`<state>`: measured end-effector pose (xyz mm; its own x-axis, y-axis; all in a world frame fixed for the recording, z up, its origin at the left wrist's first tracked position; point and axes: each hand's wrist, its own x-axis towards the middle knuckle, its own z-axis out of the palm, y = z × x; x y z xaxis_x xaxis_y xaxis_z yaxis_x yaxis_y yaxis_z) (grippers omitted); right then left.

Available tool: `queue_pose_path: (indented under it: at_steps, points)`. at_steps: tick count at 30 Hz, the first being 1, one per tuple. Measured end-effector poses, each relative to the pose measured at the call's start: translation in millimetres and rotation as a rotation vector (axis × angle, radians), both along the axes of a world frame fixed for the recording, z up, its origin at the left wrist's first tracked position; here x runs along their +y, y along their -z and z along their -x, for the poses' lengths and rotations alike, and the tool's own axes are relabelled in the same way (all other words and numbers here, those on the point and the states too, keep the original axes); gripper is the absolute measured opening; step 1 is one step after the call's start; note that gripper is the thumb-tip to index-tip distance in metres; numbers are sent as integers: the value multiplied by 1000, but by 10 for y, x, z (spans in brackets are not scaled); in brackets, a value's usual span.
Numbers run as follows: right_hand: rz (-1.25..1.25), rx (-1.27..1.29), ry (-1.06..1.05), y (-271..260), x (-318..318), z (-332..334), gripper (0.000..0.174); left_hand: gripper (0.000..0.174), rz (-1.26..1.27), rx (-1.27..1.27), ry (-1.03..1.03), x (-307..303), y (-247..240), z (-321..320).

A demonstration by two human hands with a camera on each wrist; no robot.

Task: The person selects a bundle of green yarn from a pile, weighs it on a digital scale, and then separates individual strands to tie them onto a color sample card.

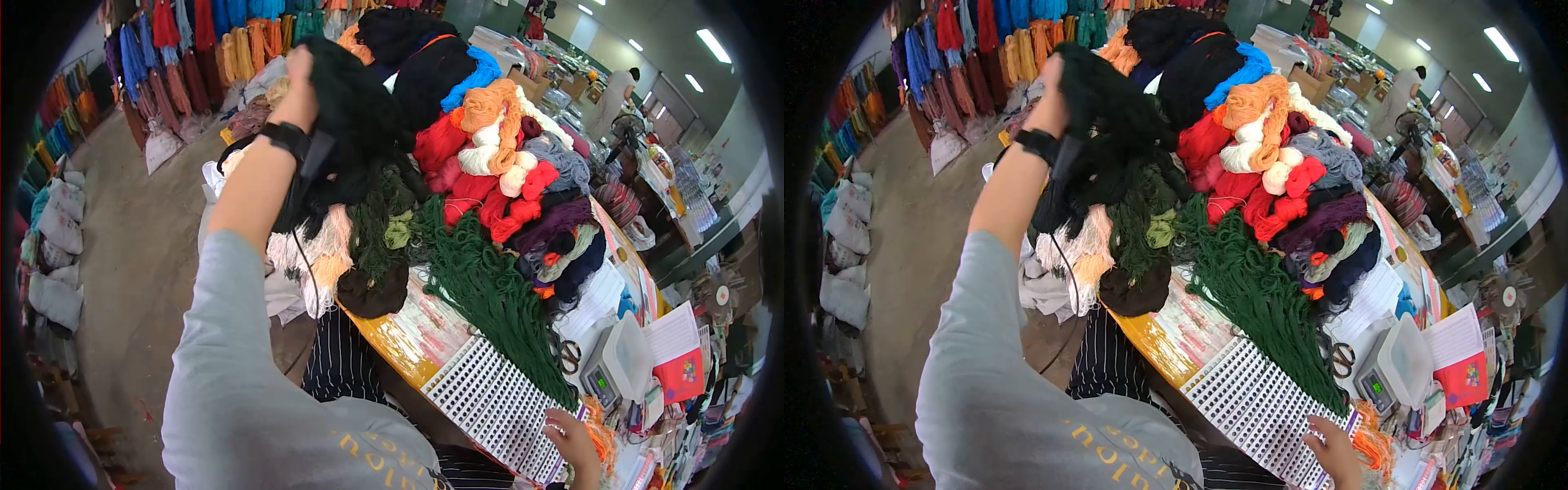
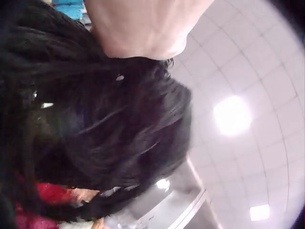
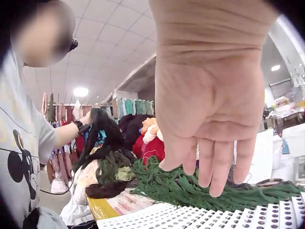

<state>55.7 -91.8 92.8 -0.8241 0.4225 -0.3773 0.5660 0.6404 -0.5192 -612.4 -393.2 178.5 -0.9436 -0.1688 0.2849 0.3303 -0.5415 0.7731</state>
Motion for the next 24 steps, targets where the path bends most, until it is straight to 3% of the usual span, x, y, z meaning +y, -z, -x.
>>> queue_pose_path:
  at_steps: [1,3,4,9,13,15,17,18,19,21,23,24]
  points:
    - [36,-19,21,0,-6,6,37,35,-8,2,-91,-303,140,-133]
    - [45,-10,30,10,-24,18,36,36,-26,7,-269,-536,-134,409]
    - [40,-28,12,5,-34,38,35,37,-35,10,-357,-734,-68,362]
    - [43,-36,-39,88,-34,63,35,43,-85,21,-806,-936,-437,962]
    - [20,-49,-51,112,-60,78,35,43,25,107,-666,-802,-253,924]
    - [22,-38,-60,132,-72,54,36,40,176,-5,-399,-725,-37,954]
    - [22,-25,-69,132,-81,43,36,39,318,-2,-274,-738,308,1274]
    - [20,-41,-61,124,-93,37,37,44,422,-4,-193,-628,307,980]
    - [19,-58,-53,107,-112,29,37,51,620,45,-341,-578,424,1027]
    - [24,-65,-42,35,-191,57,38,34,1138,-229,-669,-349,516,813]
    - [27,-72,-30,-22,-241,73,38,54,1445,-235,-349,-369,1049,1366]
    - [18,-82,-30,-39,-256,74,38,45,1523,-229,-279,-192,762,677]
